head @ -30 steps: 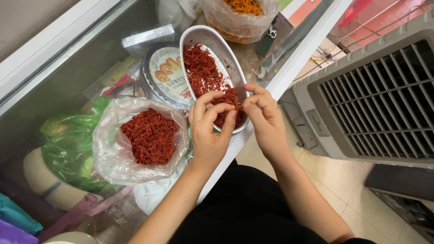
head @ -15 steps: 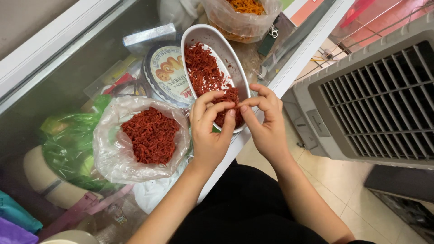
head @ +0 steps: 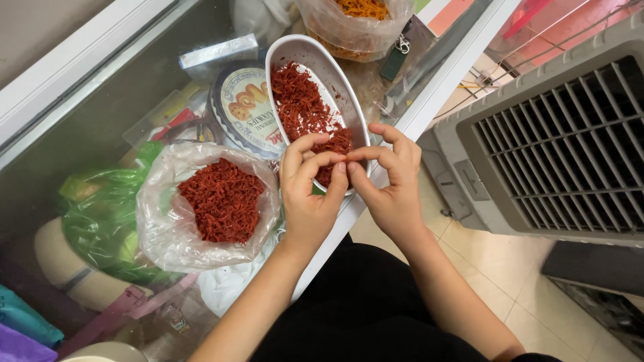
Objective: The recorder is sorting pieces of dried shredded meat from a container into a small plastic bag.
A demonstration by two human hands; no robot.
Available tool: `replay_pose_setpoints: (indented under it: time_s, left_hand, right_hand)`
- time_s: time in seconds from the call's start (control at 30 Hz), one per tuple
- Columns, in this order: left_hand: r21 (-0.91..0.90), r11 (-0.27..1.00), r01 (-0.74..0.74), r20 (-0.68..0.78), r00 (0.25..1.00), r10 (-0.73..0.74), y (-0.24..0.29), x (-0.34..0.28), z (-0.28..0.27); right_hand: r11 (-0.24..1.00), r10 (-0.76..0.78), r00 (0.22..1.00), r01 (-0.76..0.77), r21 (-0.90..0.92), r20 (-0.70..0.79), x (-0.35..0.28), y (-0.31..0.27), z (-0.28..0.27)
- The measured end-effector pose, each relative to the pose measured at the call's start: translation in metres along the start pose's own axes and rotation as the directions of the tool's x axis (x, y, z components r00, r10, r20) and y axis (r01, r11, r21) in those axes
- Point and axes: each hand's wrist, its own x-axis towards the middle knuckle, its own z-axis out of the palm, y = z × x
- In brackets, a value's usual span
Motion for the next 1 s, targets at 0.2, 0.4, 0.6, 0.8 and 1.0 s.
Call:
replay_pose_setpoints:
  time_s: [0.2,0.4,0.6,0.8,1.0]
  left_hand:
    - [0.024,1.000,-0.004,0.008,1.000,0.004,0.000,-0.001,0.000]
    - [0.060,0.998,-0.021,0.020,1.000,0.020,-0.003,-0.002,0.001]
    - [0.152,0.984,-0.096,0.022,0.995,0.093,-0.002,-0.002,0.000]
    - [0.302,0.926,-0.225,-0.018,0.970,0.241,0.000,-0.005,0.000]
    - [-0.072,0.993,0.090,-0.064,0.993,-0.095,-0.011,-0.007,0.001]
  right_hand:
    - [0.989,-0.055,0.998,0.050,-0.143,-0.030,0.001,-0.006,-0.003]
    - [0.997,0.032,0.999,-0.033,-0.077,-0.003,0.001,-0.001,-0.002]
    - [0.988,0.150,0.988,-0.152,0.032,0.037,0.001,-0.001,-0.002]
    - [0.974,0.190,0.974,-0.203,0.103,0.119,0.001,0.007,-0.009]
    - [1.000,0.009,0.984,-0.006,-0.019,0.176,0.010,-0.014,-0.019]
